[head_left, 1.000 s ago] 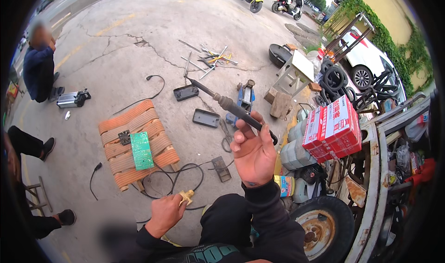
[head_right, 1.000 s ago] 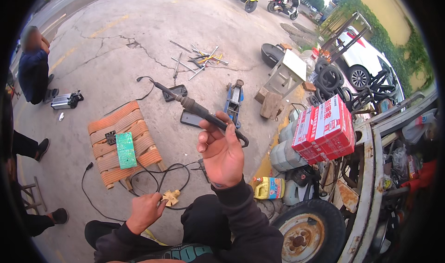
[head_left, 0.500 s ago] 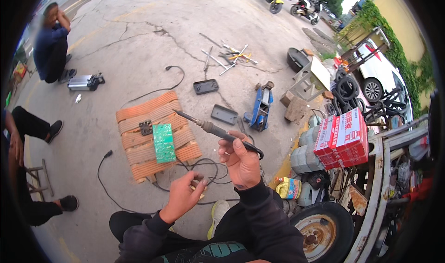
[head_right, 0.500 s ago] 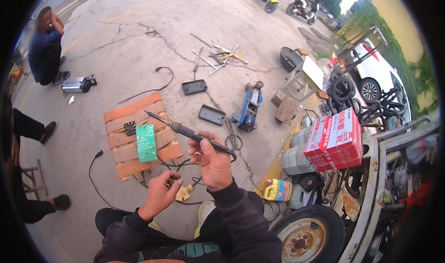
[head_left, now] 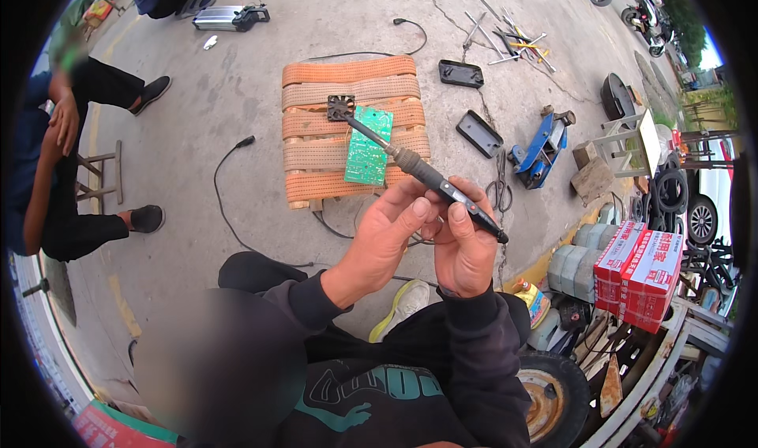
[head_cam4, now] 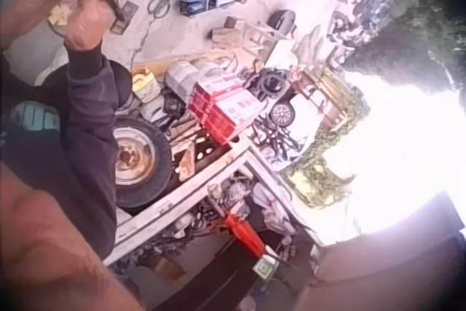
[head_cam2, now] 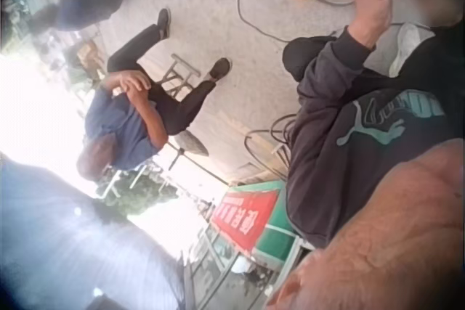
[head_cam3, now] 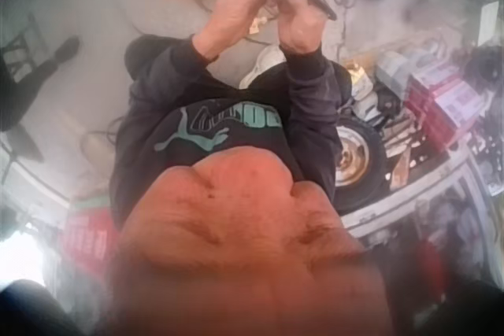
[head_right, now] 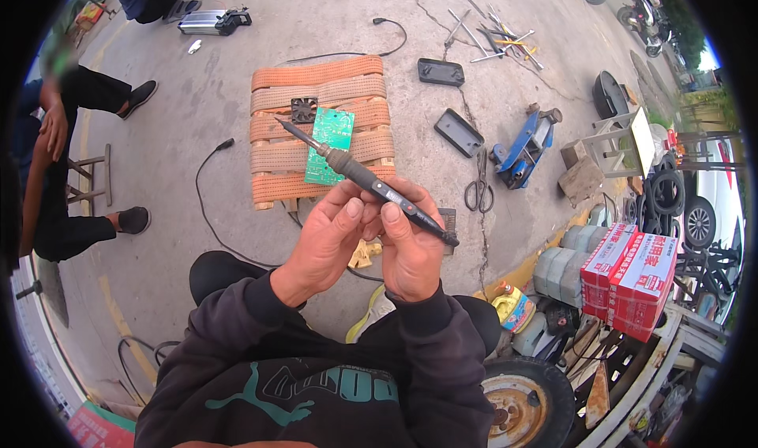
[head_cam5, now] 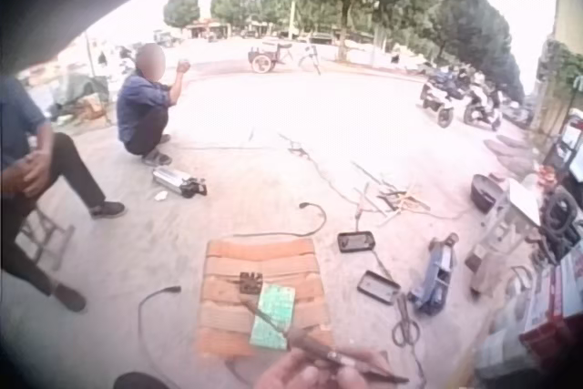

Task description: The person sits on the ground and uses a soldering iron to attach wires to a green circuit board. They cut a wire with scissors, strip the ends, and solder them to the board and a small fan component.

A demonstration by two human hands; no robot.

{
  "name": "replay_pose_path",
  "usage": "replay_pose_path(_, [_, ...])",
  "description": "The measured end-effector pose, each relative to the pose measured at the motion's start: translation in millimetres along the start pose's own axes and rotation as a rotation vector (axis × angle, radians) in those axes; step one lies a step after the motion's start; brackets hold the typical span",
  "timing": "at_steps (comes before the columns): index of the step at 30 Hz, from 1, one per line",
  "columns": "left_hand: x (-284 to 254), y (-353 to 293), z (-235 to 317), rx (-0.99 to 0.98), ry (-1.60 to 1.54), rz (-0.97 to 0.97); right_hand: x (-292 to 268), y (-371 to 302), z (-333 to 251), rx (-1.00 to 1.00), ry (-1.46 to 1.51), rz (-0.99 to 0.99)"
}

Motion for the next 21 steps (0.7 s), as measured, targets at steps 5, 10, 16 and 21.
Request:
replay_pose_path(5, [3, 5, -4, -0.095, -0.092, -0.017, -6, -8, 8, 0.035, -0.123, 0.049])
replay_pose_path(10, [17, 7, -19, -0.139, -0.092, -0.044, -14, -18, 8, -0.166, -0.115, 0.163])
replay_pose_path(16, [8, 10, -39, -0.158, 0.020, 0.014, -46, -19, 21, -0.105, 0.039, 0.263])
replay_pose_path(21, [-33, -16, -27, 0.067, 0.817, 0.055, -81, -20, 30, 0.007, 0.213, 0.275])
Point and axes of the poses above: each hand's wrist, its own y-axis towards the middle knuckle, its own x-axis out of the palm, z = x × y, the point moved 6 cm from there along y, towards the middle knuckle
